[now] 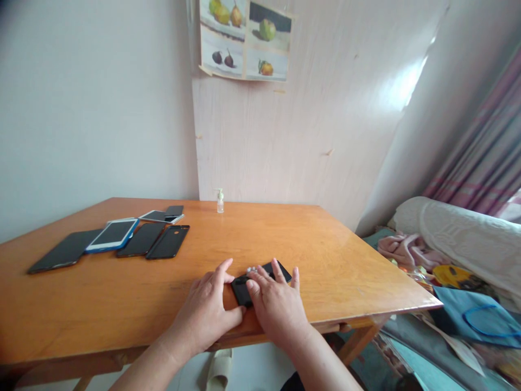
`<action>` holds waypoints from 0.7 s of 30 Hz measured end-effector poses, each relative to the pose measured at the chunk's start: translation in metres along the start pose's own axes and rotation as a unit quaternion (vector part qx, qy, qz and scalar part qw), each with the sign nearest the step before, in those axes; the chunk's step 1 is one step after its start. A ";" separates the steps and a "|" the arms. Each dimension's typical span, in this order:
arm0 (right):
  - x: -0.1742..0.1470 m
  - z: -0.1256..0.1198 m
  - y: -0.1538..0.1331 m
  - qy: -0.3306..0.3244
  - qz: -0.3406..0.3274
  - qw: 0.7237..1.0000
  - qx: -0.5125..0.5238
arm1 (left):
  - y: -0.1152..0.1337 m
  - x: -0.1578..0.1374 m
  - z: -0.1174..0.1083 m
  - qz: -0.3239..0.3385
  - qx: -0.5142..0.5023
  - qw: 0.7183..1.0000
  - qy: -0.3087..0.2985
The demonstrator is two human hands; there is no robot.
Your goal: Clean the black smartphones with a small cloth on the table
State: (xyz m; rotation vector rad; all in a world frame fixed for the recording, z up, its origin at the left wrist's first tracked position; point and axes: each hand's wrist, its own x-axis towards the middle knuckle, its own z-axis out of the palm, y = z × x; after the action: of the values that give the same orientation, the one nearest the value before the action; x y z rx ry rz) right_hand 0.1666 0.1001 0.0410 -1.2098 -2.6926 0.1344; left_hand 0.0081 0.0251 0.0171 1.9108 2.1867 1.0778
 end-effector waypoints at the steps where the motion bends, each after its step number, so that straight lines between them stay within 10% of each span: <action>1: 0.006 0.001 0.011 0.006 0.039 0.999 -0.015 | 0.000 0.000 0.000 0.002 0.003 1.000 0.002; 5: 0.020 0.005 0.026 0.022 0.120 0.992 -0.025 | -0.002 0.000 0.002 0.010 0.010 1.000 0.001; 12: -0.003 0.006 -0.027 0.007 -0.048 0.998 0.047 | -0.003 0.000 0.002 0.006 0.002 1.000 0.001; 21: 0.021 0.007 0.018 0.025 0.113 0.993 0.004 | 0.000 0.000 0.000 0.005 0.017 1.000 -0.007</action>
State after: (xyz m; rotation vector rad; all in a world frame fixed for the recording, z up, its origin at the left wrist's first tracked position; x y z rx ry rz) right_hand 0.1650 0.1273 0.0341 -1.4926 -2.5035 0.1446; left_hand 0.0080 0.0250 0.0172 1.9397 2.2040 1.0309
